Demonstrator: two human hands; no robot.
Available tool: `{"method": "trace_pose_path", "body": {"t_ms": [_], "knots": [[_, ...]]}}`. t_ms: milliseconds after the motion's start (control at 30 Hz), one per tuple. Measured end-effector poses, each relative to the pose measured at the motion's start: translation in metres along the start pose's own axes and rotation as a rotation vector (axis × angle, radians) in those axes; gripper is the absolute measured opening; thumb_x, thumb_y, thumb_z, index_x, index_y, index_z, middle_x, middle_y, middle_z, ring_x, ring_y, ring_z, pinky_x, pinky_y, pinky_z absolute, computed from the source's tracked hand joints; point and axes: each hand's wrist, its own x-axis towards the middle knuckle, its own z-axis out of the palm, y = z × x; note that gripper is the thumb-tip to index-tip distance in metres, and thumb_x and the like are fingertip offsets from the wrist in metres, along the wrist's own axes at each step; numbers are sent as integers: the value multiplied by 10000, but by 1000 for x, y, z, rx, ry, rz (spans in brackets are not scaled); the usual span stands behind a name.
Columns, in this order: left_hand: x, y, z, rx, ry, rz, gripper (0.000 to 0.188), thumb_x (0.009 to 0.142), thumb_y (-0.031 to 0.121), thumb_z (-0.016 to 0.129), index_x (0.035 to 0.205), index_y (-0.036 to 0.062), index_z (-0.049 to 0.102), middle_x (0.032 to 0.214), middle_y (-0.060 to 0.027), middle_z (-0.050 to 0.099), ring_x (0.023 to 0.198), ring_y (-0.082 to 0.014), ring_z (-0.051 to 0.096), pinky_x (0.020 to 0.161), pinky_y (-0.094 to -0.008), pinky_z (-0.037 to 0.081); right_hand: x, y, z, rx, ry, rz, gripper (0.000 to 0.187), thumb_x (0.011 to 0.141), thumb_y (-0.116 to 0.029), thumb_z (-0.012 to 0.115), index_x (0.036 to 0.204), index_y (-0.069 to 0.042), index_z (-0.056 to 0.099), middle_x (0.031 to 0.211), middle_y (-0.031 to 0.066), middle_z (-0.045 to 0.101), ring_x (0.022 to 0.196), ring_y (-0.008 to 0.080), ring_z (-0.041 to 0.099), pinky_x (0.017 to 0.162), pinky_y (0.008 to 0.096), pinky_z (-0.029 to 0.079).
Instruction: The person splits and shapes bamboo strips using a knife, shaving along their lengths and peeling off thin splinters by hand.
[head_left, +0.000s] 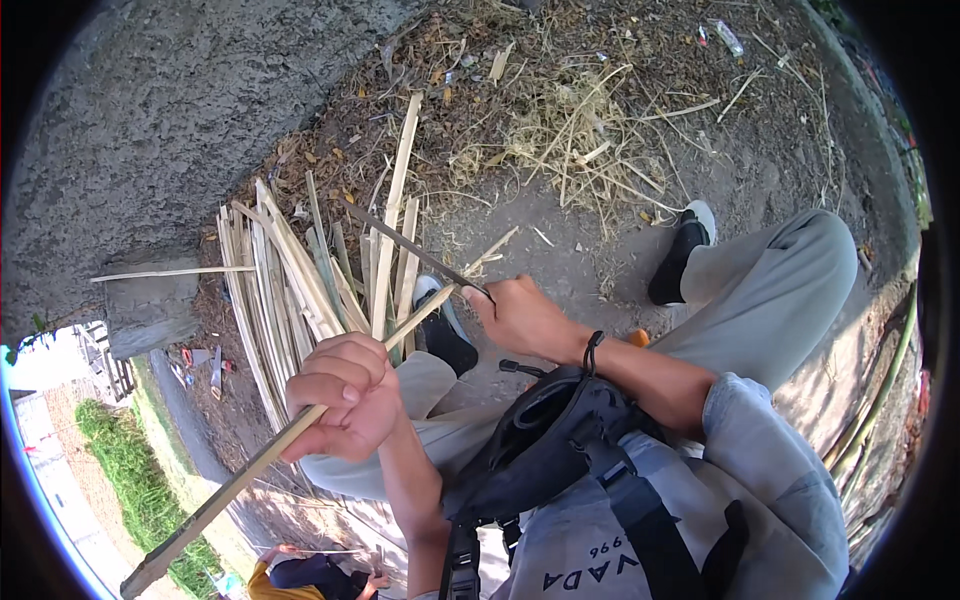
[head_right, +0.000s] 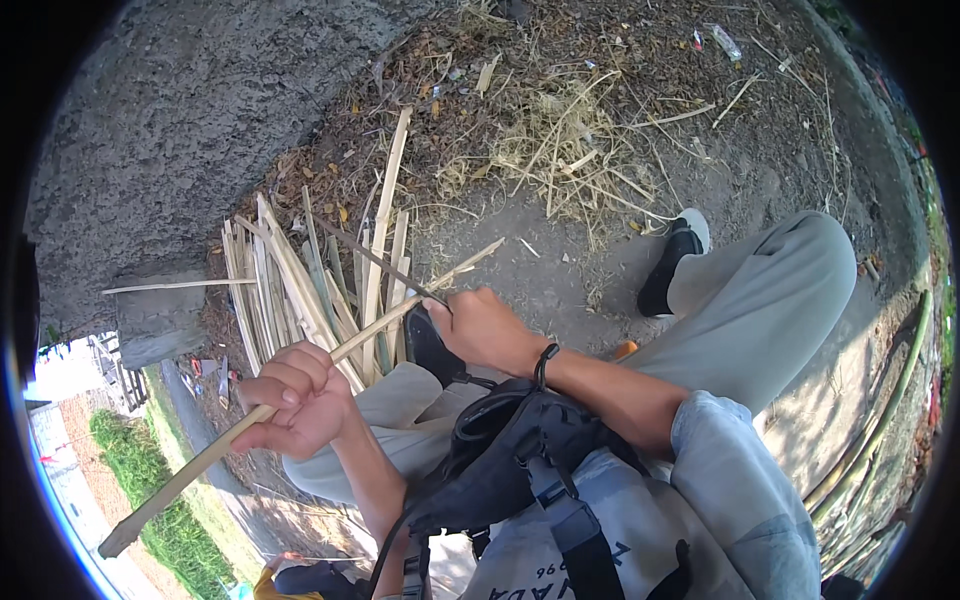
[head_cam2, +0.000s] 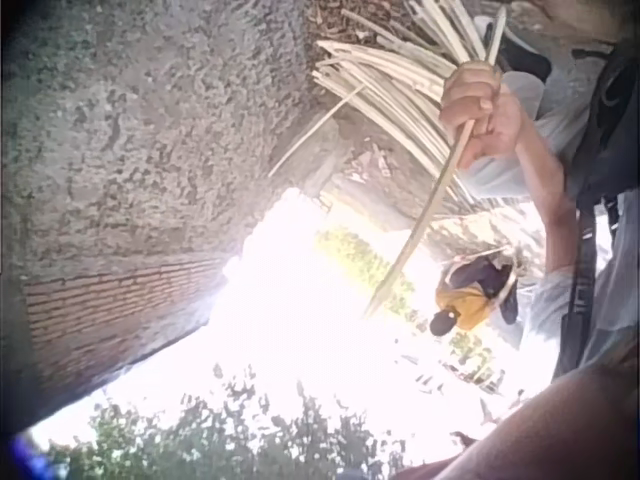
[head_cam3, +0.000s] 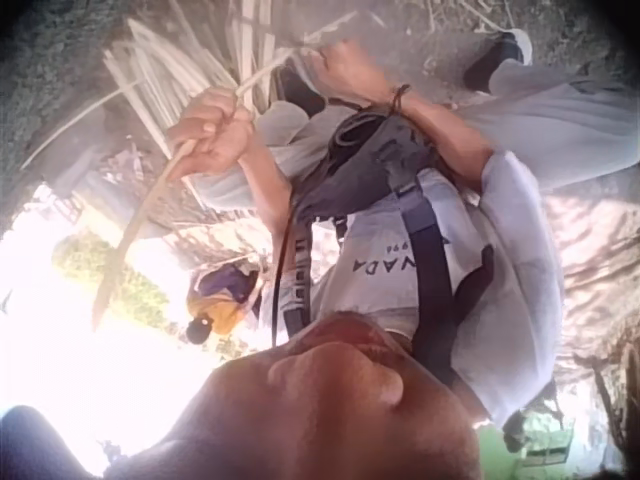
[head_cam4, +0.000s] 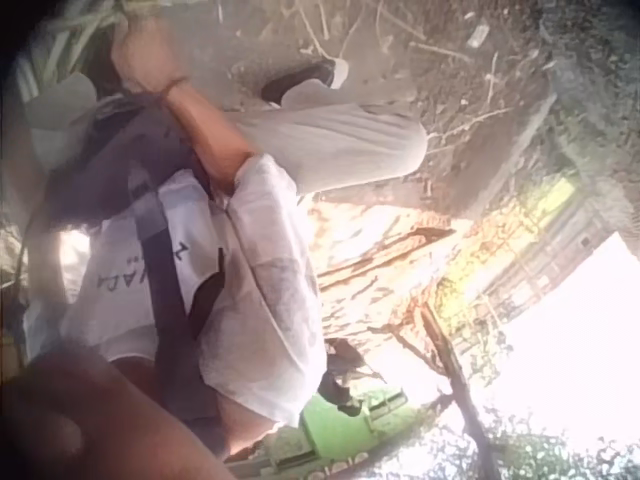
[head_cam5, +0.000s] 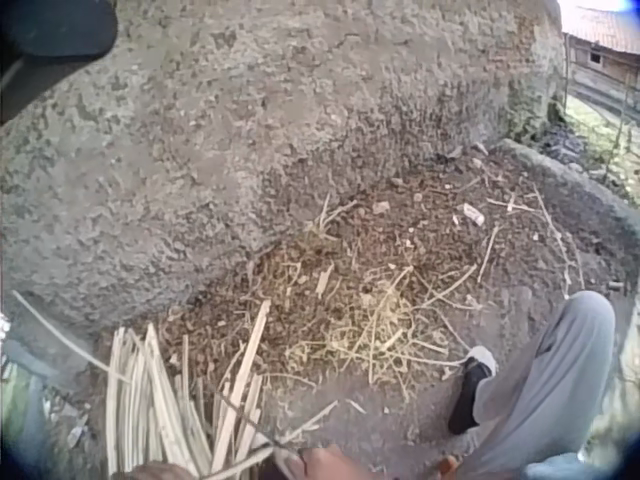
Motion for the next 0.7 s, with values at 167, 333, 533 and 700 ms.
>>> {"method": "trace_pose_path", "body": {"t_ms": [167,333,533,700], "knots": [[2,5,3,-7,-107,-7,627,952,636,284,712,73,421,485,-20,331,347,-113,235,354,-268,235,-2,-10,-14,-19,-165,61,538,978,-348,444,731,93,628,675,345,571,710,533,575,727,547,482],[2,0,-2,12,-19,2,621,953,633,290,711,77,425,464,-10,306,337,-116,227,347,-270,237,12,24,-2,-92,-65,100,569,988,-367,447,694,95,601,589,308,537,629,505,558,658,519,467],[7,-2,15,-40,-164,18,622,949,631,313,709,70,434,454,-12,318,322,-117,239,341,-270,240,14,36,-5,-115,-14,160,583,985,-374,446,667,87,607,644,315,575,693,499,592,709,521,487],[6,0,7,-3,-109,-17,623,950,628,317,709,67,438,452,-10,319,321,-117,243,340,-275,254,5,25,-4,-156,-54,67,546,979,-354,429,754,94,645,711,328,603,730,504,608,734,538,501]]}}
